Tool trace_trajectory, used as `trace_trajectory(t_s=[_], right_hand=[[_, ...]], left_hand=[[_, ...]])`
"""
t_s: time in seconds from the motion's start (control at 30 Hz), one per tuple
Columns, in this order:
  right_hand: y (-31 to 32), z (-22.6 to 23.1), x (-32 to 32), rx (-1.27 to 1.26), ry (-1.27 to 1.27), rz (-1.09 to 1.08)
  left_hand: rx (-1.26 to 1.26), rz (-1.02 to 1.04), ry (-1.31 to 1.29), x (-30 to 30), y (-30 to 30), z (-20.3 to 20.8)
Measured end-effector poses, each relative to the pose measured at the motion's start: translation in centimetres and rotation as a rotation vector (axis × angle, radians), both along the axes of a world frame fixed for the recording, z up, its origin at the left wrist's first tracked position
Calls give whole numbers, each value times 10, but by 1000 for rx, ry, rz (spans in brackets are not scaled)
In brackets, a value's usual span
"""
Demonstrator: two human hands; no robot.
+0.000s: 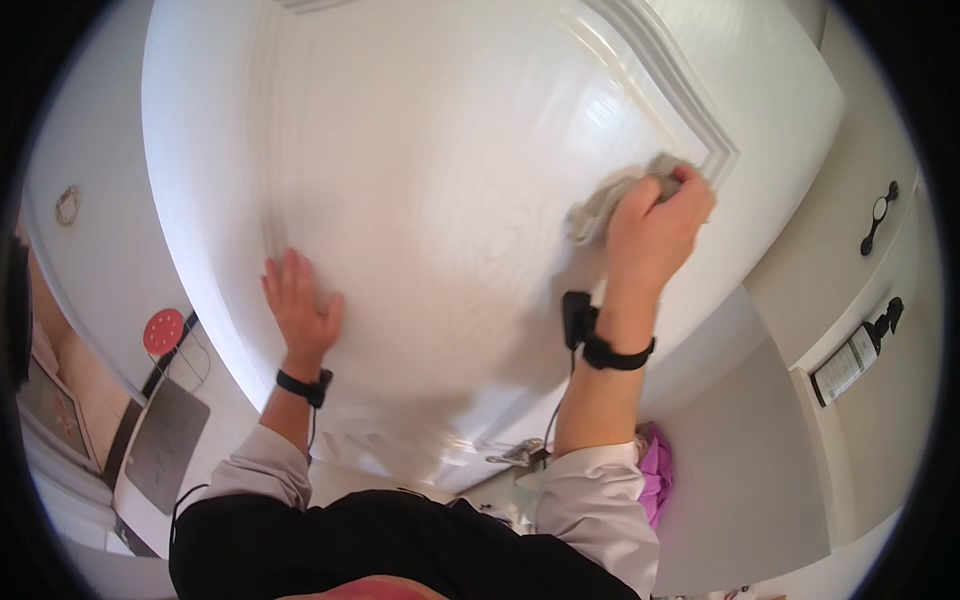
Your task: The recorder wipes down a white door and the interior of a shelf/cabinet with a cloth.
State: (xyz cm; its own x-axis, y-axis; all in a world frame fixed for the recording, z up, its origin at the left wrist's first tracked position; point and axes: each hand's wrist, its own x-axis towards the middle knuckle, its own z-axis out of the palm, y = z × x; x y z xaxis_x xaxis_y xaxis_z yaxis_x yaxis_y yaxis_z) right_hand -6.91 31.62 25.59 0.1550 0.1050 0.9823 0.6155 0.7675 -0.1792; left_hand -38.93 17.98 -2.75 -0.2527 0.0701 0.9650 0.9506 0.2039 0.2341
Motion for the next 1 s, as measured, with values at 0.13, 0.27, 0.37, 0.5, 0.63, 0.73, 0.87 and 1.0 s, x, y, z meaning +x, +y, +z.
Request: trace_trajectory(t_s=[0.13,0.27,0.37,0.5,0.63,0.73,0.87,1.0], right_hand=[[-19,60,-48,-81,20,-293],[-40,90,-112,25,-22,-254],[-58,93,-182,90,-69,-244],[-111,68,-277,82,-256,-194],[-130,22,-317,53,-384,-69],[-107,-18,-318,188,-353,-63],[-96,-24,-289,458,-577,-16],[-91,13,-244,354,-493,-123]], left_hand=[[-73,-50,99,-23,-1,-20],[-104,-66,191,-29,-3,-28],[-112,-84,212,-33,-5,-27],[-92,-138,242,-40,-7,-29],[-131,-193,249,-50,-15,-26],[-143,-246,345,-68,-19,-20],[-135,-359,489,-90,-22,-20],[-110,-350,466,-88,-31,-18]])
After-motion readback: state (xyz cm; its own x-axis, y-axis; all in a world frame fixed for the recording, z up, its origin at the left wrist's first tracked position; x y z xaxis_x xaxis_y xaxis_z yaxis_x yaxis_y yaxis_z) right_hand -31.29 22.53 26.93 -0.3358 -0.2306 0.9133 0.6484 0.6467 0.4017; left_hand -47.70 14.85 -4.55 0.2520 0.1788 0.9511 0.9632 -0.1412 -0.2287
